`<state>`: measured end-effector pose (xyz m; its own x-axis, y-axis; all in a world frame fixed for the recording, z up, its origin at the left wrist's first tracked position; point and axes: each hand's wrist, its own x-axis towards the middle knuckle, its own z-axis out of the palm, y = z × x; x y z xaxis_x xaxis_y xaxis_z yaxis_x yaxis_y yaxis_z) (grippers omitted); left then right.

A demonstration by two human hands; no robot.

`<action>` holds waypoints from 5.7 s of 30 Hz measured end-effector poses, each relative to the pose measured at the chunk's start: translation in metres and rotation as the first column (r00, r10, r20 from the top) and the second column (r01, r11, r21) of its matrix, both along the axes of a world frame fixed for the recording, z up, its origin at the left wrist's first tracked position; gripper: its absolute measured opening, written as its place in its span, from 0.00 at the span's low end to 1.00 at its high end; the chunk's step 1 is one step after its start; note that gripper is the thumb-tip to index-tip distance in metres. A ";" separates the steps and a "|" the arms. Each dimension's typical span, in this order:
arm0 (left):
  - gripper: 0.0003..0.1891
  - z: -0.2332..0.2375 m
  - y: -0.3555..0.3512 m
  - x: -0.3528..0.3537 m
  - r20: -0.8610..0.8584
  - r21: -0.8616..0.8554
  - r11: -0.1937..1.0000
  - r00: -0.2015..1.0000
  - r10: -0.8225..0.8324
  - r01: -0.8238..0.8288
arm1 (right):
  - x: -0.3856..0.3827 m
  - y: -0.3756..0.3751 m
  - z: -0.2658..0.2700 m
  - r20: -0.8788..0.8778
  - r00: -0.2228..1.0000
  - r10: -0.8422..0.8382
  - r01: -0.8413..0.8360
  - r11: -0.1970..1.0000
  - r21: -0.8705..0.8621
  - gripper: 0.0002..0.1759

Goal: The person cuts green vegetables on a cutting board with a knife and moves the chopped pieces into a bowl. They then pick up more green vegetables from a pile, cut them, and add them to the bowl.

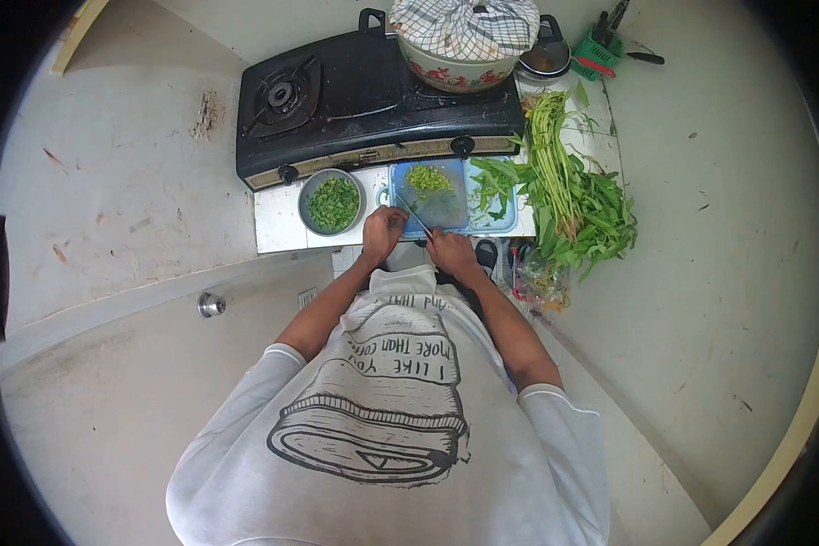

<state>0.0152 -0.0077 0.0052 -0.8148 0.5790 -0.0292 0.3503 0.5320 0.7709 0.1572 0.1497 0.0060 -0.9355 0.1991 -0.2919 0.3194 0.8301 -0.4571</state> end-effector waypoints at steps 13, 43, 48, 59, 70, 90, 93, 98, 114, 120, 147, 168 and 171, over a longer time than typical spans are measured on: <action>0.05 0.011 -0.001 0.000 -0.027 -0.048 0.999 1.000 -0.011 0.010 | -0.002 -0.002 0.002 -0.039 0.997 0.068 -0.067 0.998 0.006 0.21; 0.05 0.006 -0.003 0.001 -0.044 -0.016 1.000 0.999 -0.005 0.005 | -0.002 -0.006 -0.005 -0.050 0.996 0.076 -0.075 0.997 0.018 0.21; 0.05 0.005 -0.003 0.002 -0.019 -0.005 1.000 1.000 0.006 -0.006 | -0.006 -0.008 -0.009 -0.065 0.995 0.074 -0.072 0.997 0.040 0.21; 0.05 0.007 -0.005 0.002 -0.037 -0.036 0.999 0.999 -0.010 0.009 | 0.004 -0.004 -0.012 -0.091 0.995 0.040 -0.040 0.999 0.002 0.22; 0.04 0.005 -0.005 0.003 -0.052 -0.057 0.998 0.998 -0.025 0.022 | 0.000 -0.005 -0.005 -0.032 0.996 0.079 -0.079 0.997 0.011 0.21; 0.04 0.004 -0.009 0.003 -0.034 0.037 0.999 0.999 -0.003 0.004 | 0.001 -0.005 0.004 -0.036 0.997 0.069 -0.070 0.997 -0.014 0.23; 0.04 0.004 -0.009 0.002 -0.047 0.035 0.999 0.999 -0.017 0.019 | 0.000 -0.007 0.008 -0.030 0.997 0.072 -0.072 0.997 -0.028 0.22; 0.04 0.001 -0.010 0.003 -0.064 0.017 1.000 0.998 -0.020 0.021 | -0.003 -0.006 0.009 0.019 0.996 0.083 -0.082 0.996 -0.017 0.21; 0.04 0.004 -0.013 0.005 -0.019 0.005 1.000 1.000 -0.014 0.014 | -0.003 -0.005 -0.001 -0.031 0.998 0.048 -0.048 0.999 0.000 0.21; 0.03 0.004 -0.012 0.004 -0.020 0.002 1.000 1.000 -0.011 0.011 | 0.001 -0.008 -0.002 -0.059 0.994 0.087 -0.088 0.996 -0.016 0.21; 0.04 0.002 -0.014 0.006 -0.016 -0.051 0.999 1.000 0.011 -0.012 | 0.002 -0.008 0.004 -0.015 0.995 0.096 -0.097 0.995 -0.021 0.22; 0.04 0.012 -0.014 0.012 -0.092 -0.054 0.998 0.996 -0.020 0.015 | -0.007 -0.013 -0.004 -0.017 0.994 0.109 -0.108 0.994 0.024 0.22; 0.05 0.013 -0.013 0.013 -0.095 -0.081 0.997 0.995 -0.027 0.019 | -0.012 -0.012 0.002 0.030 0.994 0.108 -0.108 0.994 0.023 0.22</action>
<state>0.0279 -0.0212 0.0186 -0.8026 0.5965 0.0014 0.4333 0.5815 0.6885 0.1448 0.1374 0.0079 -0.9432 0.1048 -0.3151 0.2399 0.8712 -0.4283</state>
